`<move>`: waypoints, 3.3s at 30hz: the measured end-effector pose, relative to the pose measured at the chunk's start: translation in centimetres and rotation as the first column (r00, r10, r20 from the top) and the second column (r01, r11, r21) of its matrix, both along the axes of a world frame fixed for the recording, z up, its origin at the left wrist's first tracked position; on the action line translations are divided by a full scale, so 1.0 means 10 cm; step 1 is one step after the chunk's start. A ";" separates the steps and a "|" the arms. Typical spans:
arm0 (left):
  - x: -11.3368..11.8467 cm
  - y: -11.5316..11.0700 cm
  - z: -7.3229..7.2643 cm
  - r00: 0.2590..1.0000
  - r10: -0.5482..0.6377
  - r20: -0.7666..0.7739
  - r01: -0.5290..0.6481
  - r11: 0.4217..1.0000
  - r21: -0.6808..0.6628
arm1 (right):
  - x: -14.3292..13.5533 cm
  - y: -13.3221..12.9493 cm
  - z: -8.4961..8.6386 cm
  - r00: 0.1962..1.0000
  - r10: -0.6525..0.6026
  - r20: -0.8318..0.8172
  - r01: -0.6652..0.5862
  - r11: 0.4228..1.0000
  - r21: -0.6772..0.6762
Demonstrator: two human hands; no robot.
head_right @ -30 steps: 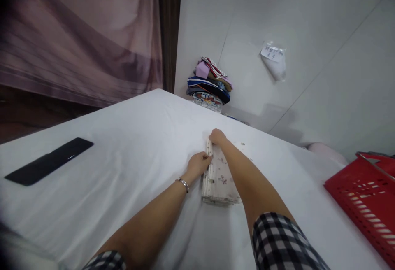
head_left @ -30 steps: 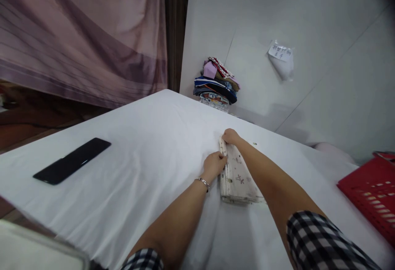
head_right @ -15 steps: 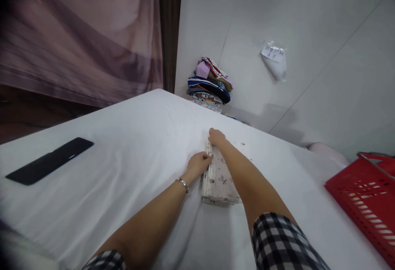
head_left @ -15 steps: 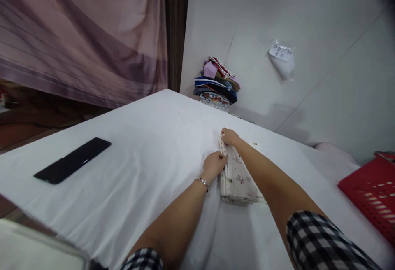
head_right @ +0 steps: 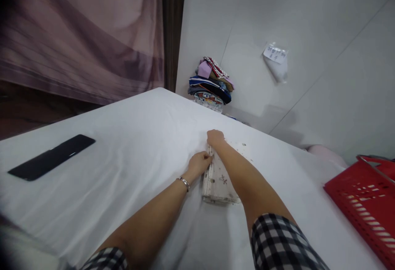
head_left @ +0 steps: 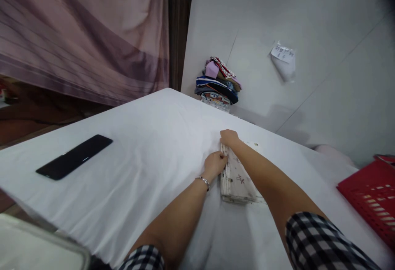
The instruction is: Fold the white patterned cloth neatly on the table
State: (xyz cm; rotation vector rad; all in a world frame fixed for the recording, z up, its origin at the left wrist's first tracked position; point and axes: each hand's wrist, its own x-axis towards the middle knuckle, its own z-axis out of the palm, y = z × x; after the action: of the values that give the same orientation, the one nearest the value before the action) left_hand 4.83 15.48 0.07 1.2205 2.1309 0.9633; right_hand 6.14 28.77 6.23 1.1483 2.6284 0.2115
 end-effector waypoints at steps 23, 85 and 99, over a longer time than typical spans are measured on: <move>-0.02 -0.01 0.00 1.000 -0.008 0.009 0.008 1.000 -0.006 | 0.19 0.27 -0.09 0.985 0.031 -0.170 -0.055 0.989 -0.138; 0.03 0.03 0.00 1.000 -0.003 0.016 0.003 1.000 0.003 | 0.04 0.16 -0.13 0.992 0.071 -0.109 -0.065 0.996 0.062; 0.02 0.03 0.01 1.000 -0.003 -0.014 0.003 1.000 -0.013 | 0.12 0.41 -0.36 0.796 -0.109 -0.595 0.009 0.986 -0.169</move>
State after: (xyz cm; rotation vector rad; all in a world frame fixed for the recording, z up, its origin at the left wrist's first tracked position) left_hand 5.08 15.78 0.14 1.2275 2.1428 0.9412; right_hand 7.38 32.90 2.67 1.4219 3.0555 -0.4538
